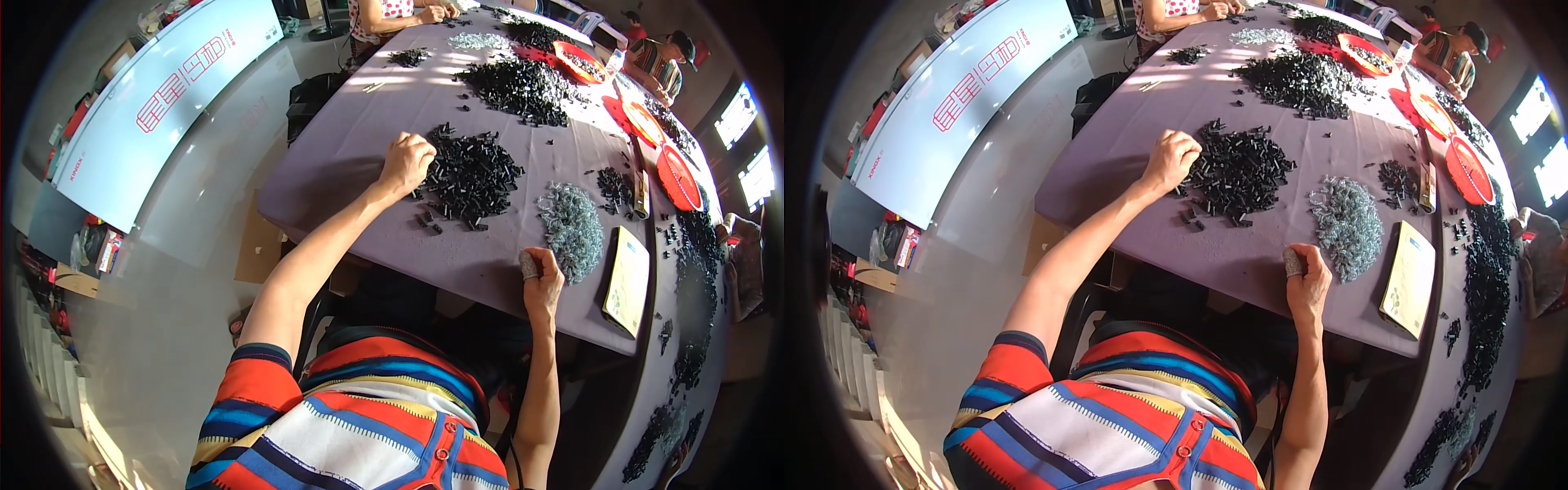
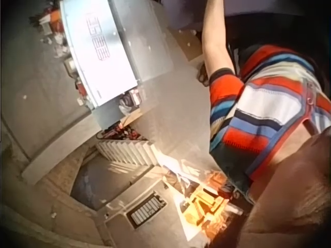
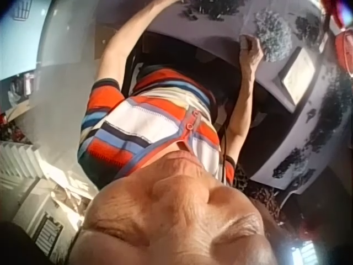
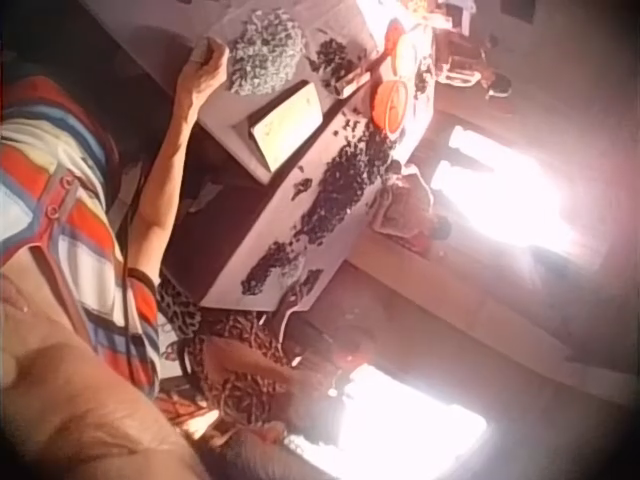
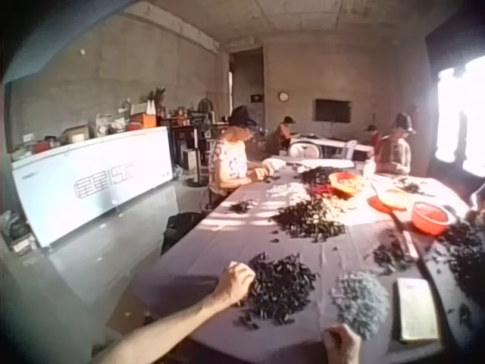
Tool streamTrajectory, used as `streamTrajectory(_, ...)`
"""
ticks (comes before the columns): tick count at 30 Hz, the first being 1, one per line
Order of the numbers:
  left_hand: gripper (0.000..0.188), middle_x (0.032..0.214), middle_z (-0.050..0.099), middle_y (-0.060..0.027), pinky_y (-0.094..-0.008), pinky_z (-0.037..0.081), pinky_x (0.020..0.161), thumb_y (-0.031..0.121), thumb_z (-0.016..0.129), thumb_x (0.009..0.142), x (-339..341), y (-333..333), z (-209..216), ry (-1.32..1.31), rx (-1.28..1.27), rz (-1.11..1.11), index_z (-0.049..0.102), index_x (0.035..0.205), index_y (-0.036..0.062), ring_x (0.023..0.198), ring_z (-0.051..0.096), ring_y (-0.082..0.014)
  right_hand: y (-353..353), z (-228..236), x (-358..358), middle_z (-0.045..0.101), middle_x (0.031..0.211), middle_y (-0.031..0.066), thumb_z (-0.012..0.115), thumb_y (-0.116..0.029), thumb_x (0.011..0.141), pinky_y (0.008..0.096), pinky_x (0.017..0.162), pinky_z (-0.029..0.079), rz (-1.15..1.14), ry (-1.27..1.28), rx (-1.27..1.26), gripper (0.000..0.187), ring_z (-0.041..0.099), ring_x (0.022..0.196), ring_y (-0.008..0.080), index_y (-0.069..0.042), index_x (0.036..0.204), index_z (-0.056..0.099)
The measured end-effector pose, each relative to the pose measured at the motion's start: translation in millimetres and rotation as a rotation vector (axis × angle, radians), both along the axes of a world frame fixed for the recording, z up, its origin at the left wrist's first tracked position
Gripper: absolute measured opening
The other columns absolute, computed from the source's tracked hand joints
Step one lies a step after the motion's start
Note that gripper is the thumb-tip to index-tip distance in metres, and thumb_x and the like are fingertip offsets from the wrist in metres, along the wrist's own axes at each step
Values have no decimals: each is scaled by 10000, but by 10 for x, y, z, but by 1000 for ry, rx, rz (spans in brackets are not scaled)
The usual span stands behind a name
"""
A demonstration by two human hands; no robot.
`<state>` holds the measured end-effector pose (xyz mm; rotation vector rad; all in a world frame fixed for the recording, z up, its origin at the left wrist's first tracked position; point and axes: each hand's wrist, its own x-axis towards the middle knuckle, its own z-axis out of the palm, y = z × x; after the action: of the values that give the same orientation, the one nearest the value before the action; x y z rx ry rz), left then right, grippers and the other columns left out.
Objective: Manual assembly of small black plastic parts into a textured cylindrical component.
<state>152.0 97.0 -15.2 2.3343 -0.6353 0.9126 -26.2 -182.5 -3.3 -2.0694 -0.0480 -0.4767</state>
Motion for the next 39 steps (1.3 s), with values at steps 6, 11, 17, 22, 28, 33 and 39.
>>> streamTrajectory(6, 79, 839, 619, -27, -431, 399, 816, 187, 645, 717, 28, -161, 186, 258, 184, 96, 656, 774, 132, 904, 533, -246, 3, 2, 39, 628, 778, 90, 526, 94, 731, 258, 692, 468, 12, -28, 6, 226, 606, 724, 155, -12, 920, 591)
streamTrajectory(11, 151, 906, 609, -81, -462, 408, 797, 148, 613, 697, 120, -328, 142, 400, 211, 193, 637, 841, 108, 942, 539, -276, 6, 24, 17, 626, 785, 87, 526, 95, 730, 256, 703, 467, -12, 11, -6, 229, 607, 746, 149, -8, 924, 592)
streamTrajectory(17, 134, 871, 624, -86, -466, 437, 781, 163, 623, 692, 209, -296, 35, 376, 164, 229, 659, 815, 121, 877, 560, -297, -20, -49, 50, 610, 777, 26, 540, 82, 776, 220, 706, 450, 19, -24, 32, 184, 557, 748, 78, -22, 917, 598)
streamTrajectory(22, 108, 817, 616, -88, -388, 469, 712, 137, 626, 730, 92, -244, 160, 98, -36, 156, 663, 825, 99, 792, 579, -271, 6, 12, 23, 619, 764, 73, 529, 82, 747, 251, 681, 462, 4, -24, 14, 209, 586, 709, 128, -10, 924, 590)
streamTrajectory(28, 257, 869, 622, -41, -226, 496, 676, 4, 637, 807, -804, -513, 387, 527, -593, -349, 602, 1061, 1, 793, 584, -93, -12, -11, 29, 623, 773, 80, 510, 88, 748, 253, 691, 464, -14, -28, 11, 219, 593, 721, 135, -12, 926, 592)
streamTrajectory(33, 305, 849, 585, -13, -218, 496, 727, -65, 610, 807, -1246, -564, 160, 613, -732, -446, 524, 1083, 31, 799, 561, -57, 4, -16, 31, 623, 798, 125, 467, 125, 688, 275, 716, 476, 16, -67, -55, 298, 620, 743, 203, -5, 928, 588)
streamTrajectory(39, 178, 812, 610, -22, -224, 503, 690, -23, 644, 802, -1356, -589, 143, 522, -644, -381, 605, 971, 16, 742, 578, -72, -9, -28, 20, 624, 799, 127, 469, 124, 688, 279, 706, 479, 20, -64, -44, 289, 618, 738, 203, -5, 918, 587)
